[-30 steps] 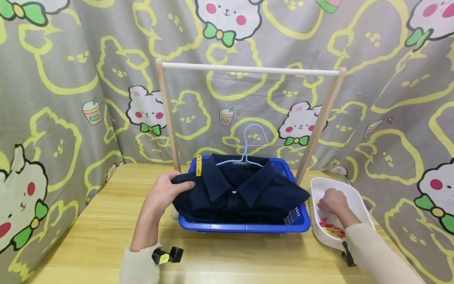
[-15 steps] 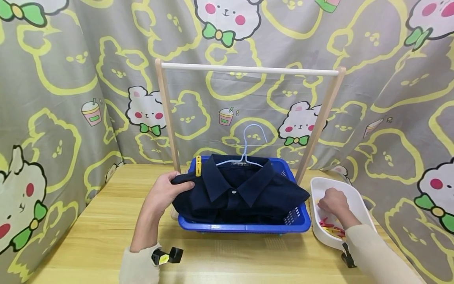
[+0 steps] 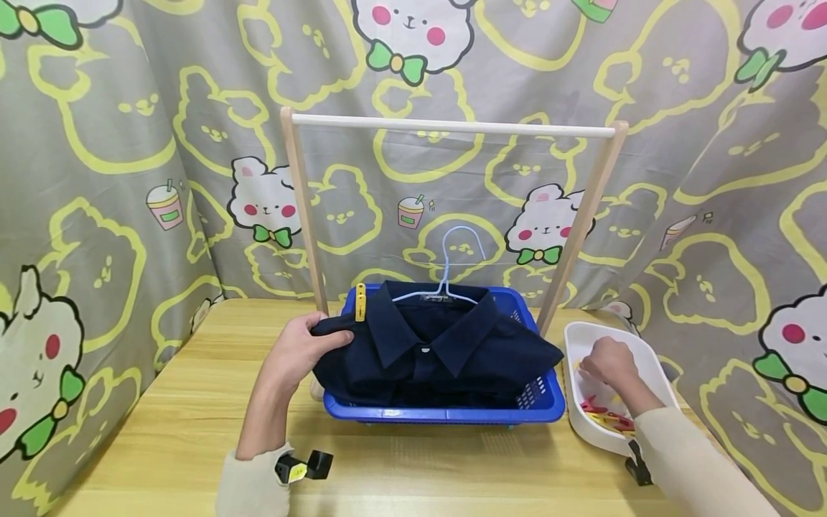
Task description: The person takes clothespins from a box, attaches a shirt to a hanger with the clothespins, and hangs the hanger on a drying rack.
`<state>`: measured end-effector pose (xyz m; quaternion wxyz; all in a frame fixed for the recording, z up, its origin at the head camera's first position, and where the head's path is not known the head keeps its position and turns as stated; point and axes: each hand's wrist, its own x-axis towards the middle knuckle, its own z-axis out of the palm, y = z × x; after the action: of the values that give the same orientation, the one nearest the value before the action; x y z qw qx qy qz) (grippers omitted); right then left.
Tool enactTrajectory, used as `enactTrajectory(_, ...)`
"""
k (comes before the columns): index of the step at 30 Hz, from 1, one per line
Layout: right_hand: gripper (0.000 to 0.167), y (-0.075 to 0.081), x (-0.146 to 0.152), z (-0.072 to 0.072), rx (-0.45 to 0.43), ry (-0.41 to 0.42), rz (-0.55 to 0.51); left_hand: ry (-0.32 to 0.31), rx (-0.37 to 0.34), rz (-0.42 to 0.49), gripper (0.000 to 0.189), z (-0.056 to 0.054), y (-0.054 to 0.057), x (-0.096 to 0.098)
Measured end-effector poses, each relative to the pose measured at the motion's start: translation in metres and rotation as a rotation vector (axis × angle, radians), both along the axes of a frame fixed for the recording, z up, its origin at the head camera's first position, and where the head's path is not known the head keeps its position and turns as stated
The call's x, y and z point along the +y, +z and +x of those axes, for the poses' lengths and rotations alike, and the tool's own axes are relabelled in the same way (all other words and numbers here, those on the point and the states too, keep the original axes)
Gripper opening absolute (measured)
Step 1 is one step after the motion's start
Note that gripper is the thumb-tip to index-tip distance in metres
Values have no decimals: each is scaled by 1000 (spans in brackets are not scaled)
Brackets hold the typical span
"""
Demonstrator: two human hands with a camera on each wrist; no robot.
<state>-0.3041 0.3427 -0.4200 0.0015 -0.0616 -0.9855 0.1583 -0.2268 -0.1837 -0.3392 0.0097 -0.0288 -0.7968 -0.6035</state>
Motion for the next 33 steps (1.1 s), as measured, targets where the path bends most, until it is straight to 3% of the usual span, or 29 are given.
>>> enactTrajectory(22,22,36,-21,3,84,90,-62,2,-10,-6,26,0,-1,-1)
enactTrajectory(33,27,64,-32,9,147,132,-30,-1,-6,-3,27,-1,-1,-1)
